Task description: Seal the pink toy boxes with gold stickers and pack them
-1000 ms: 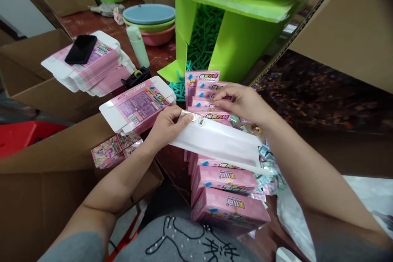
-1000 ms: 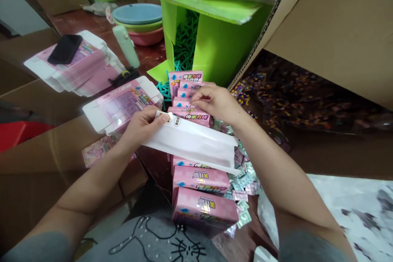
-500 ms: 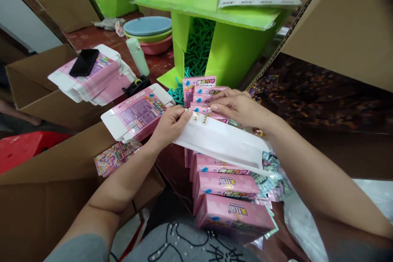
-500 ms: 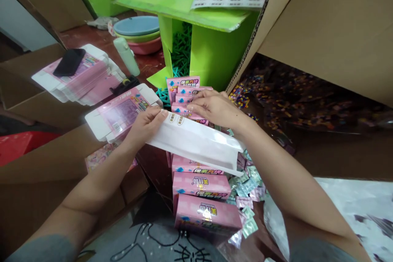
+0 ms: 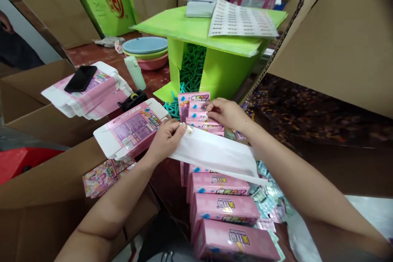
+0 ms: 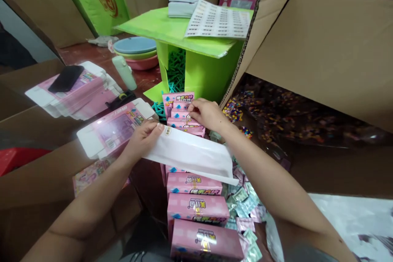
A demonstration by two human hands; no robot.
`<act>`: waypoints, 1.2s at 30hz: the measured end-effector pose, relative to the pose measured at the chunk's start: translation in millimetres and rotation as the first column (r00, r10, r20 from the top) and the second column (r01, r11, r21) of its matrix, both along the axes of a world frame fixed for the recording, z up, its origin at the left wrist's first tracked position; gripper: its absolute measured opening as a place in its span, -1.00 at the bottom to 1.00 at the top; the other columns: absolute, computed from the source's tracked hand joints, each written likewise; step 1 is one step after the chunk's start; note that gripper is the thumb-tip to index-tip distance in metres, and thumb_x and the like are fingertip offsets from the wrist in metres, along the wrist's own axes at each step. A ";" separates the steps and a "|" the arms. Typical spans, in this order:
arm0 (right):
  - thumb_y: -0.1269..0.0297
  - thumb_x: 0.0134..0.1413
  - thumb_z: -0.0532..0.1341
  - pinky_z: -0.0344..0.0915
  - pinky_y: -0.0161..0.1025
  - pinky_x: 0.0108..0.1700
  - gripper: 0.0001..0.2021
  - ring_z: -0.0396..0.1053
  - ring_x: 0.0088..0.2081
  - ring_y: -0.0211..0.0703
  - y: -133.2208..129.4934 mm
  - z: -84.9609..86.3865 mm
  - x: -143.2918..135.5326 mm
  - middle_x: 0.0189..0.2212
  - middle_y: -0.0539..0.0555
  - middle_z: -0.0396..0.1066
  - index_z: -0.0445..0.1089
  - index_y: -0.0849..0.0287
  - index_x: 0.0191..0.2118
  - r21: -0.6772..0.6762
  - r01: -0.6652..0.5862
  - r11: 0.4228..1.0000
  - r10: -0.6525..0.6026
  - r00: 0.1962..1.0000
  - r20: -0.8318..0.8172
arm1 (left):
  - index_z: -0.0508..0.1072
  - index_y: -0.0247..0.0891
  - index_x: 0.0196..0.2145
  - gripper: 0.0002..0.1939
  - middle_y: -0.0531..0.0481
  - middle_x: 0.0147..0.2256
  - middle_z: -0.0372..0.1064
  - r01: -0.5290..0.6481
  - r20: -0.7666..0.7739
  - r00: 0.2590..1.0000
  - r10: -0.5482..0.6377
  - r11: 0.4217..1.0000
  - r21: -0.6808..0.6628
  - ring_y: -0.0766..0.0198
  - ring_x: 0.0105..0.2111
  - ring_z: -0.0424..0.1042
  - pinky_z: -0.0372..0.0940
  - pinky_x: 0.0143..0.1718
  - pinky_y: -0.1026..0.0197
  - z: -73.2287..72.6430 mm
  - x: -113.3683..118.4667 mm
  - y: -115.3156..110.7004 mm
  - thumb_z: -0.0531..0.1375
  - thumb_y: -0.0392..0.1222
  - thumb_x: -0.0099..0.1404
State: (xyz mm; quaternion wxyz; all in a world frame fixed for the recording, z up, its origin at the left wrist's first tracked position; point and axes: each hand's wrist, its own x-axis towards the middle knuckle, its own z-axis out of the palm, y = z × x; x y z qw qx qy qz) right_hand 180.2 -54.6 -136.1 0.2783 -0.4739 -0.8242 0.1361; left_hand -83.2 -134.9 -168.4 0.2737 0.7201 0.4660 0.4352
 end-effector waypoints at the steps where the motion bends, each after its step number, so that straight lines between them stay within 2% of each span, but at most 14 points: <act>1: 0.40 0.18 0.36 0.42 -0.09 -0.01 -0.92 0.55 -0.17 -0.04 1.5 -3.4 -1.6 -0.14 0.09 0.54 0.55 0.10 -0.21 0.016 0.016 1.000 -0.016 1.000 0.017 | 0.37 -0.18 -0.53 -0.56 0.00 -0.42 0.36 -0.004 0.004 1.000 0.004 1.000 -0.006 0.12 -0.28 0.34 0.24 0.08 -0.04 -0.4 -0.7 -0.5 0.09 0.07 0.45; 3: 0.39 0.19 0.38 0.41 -0.06 0.01 -0.77 0.55 -0.18 -0.05 -0.2 -7.8 -4.5 -0.01 0.12 0.52 0.53 0.09 -0.03 0.071 0.050 0.996 -0.053 0.998 0.036 | 0.37 -0.18 -0.54 -0.56 -0.01 -0.40 0.38 -0.019 0.018 1.000 0.020 1.000 -0.014 0.11 -0.25 0.35 0.26 0.05 -0.01 -0.4 -2.2 -1.1 0.09 0.05 0.45; 5: 0.35 0.25 0.38 0.37 0.01 0.08 -0.73 0.55 -0.12 -0.01 -3.5 -9.1 -5.6 0.07 0.16 0.49 0.52 0.09 0.05 0.145 0.083 0.986 -0.098 0.991 0.094 | 0.40 -0.18 -0.53 -0.57 -0.01 -0.40 0.40 -0.028 0.034 0.999 0.029 1.000 -0.009 0.11 -0.24 0.36 0.26 0.04 0.02 0.8 -3.0 -0.4 0.10 0.06 0.45; 7: 0.28 0.34 0.33 0.31 0.08 0.14 -0.87 0.52 -0.02 0.07 -5.0 -7.4 -4.6 0.03 0.17 0.50 0.57 0.09 -0.04 0.184 0.105 0.977 -0.141 0.970 0.196 | 0.48 -0.18 -0.49 -0.57 0.00 -0.41 0.41 -0.022 0.053 0.998 0.022 1.000 0.000 0.13 -0.25 0.36 0.27 0.00 0.05 2.7 -2.3 1.8 0.13 0.08 0.45; 9: 0.22 0.41 0.28 0.28 0.12 0.15 -0.85 0.48 0.06 0.14 -5.4 -2.1 -3.3 -0.01 0.18 0.51 0.63 0.06 -0.11 0.161 0.112 0.980 -0.156 0.945 0.288 | 0.55 -0.17 -0.45 -0.59 0.01 -0.43 0.40 -0.003 0.080 0.997 0.003 1.000 -0.003 0.15 -0.29 0.35 0.27 -0.09 0.08 4.8 -0.1 5.3 0.17 0.11 0.44; 12: 0.11 0.44 0.25 0.33 0.09 0.13 -0.76 0.44 0.09 0.14 -11.6 12.7 -6.3 0.02 0.17 0.56 0.68 -0.01 -0.09 0.043 -0.024 0.999 0.013 0.973 0.231 | 0.53 -0.19 -0.51 -0.55 0.02 -0.49 0.32 0.024 0.115 0.993 -0.022 1.000 -0.017 0.20 -0.38 0.31 0.25 -0.22 0.11 7.8 4.9 11.8 0.19 0.13 0.43; 15: -0.04 0.41 0.26 0.41 -0.03 0.06 -0.68 0.49 -0.02 0.03 -27.3 28.4 -16.7 -0.09 0.13 0.61 0.66 0.04 -0.19 -0.056 -0.263 0.963 0.261 0.965 -0.038 | 0.47 -0.20 -0.57 -0.51 0.03 -0.52 0.26 0.040 0.125 0.991 -0.039 0.999 -0.009 0.23 -0.42 0.27 0.22 -0.30 0.13 9.3 9.0 18.6 0.19 0.12 0.43; 17: -0.05 0.34 0.33 0.42 -0.10 -0.04 -0.70 0.50 -0.16 -0.04 -35.7 34.5 -23.3 -0.21 0.10 0.60 0.62 0.07 -0.26 -0.054 -0.309 0.949 0.298 0.942 -0.151 | 0.40 -0.21 -0.60 -0.48 0.04 -0.53 0.20 0.046 0.126 0.991 -0.045 0.999 -0.005 0.25 -0.44 0.23 0.17 -0.35 0.14 9.0 10.3 23.0 0.19 0.13 0.43; 19: 0.03 0.31 0.33 0.40 -0.13 -0.10 -0.75 0.49 -0.22 -0.07 -35.7 36.6 -26.5 -0.26 0.09 0.59 0.59 0.09 -0.28 -0.006 -0.252 0.968 0.247 0.952 -0.180 | 0.30 -0.21 -0.63 -0.45 0.04 -0.54 0.15 0.041 0.132 0.990 -0.039 0.999 -0.015 0.27 -0.47 0.19 0.12 -0.38 0.14 7.7 10.1 26.9 0.18 0.15 0.42; 21: 0.15 0.32 0.29 0.38 -0.13 -0.10 -0.81 0.49 -0.21 -0.05 -25.6 36.0 -26.1 -0.25 0.11 0.57 0.55 0.11 -0.28 0.063 -0.127 0.990 0.135 0.980 -0.144 | 0.22 -0.20 -0.64 -0.43 0.05 -0.54 0.11 0.028 0.140 0.990 -0.024 0.999 -0.022 0.28 -0.47 0.17 0.09 -0.39 0.14 5.7 9.1 29.9 0.18 0.16 0.41; 24: 0.29 0.26 0.29 0.38 -0.10 -0.06 -0.94 0.49 -0.15 0.01 0.4 31.6 -24.2 -0.18 0.16 0.54 0.48 0.13 -0.26 0.085 0.045 0.995 -0.048 0.998 0.032 | 0.20 -0.20 -0.63 -0.43 0.05 -0.53 0.10 0.019 0.138 0.990 -0.016 1.000 -0.019 0.28 -0.47 0.16 0.09 -0.38 0.13 2.3 8.1 31.9 0.18 0.18 0.40; 28: 0.35 0.24 0.29 0.40 -0.01 0.02 -0.97 0.49 -0.06 0.11 26.2 23.2 -26.9 -0.07 0.20 0.53 0.47 0.11 -0.20 -0.007 0.163 0.987 -0.155 0.947 0.283 | 0.23 -0.20 -0.63 -0.47 0.05 -0.53 0.13 0.012 0.131 0.991 -0.011 1.000 -0.009 0.27 -0.46 0.20 0.13 -0.33 0.12 -2.6 8.5 32.0 0.18 0.12 0.39; 33: 0.31 0.26 0.32 0.42 0.09 0.05 -0.73 0.50 -0.04 0.13 27.9 15.5 -27.0 0.10 0.24 0.48 0.46 0.11 0.06 0.064 0.207 0.976 -0.216 0.939 0.268 | 0.23 -0.19 -0.64 -0.47 0.06 -0.57 0.12 0.023 0.148 0.989 -0.022 1.000 -0.005 0.26 -0.47 0.20 0.16 -0.32 0.12 -6.0 5.5 31.9 0.19 0.11 0.40; 36: 0.27 0.34 0.30 0.36 0.23 0.16 -0.82 0.47 0.09 0.22 25.7 13.8 -22.5 0.09 0.22 0.48 0.55 0.05 0.01 0.121 0.203 0.972 -0.232 0.913 0.335 | 0.32 -0.19 -0.62 -0.48 0.05 -0.56 0.16 0.026 0.141 0.990 -0.027 1.000 0.004 0.25 -0.47 0.22 0.18 -0.31 0.10 -5.2 3.7 31.3 0.19 0.11 0.42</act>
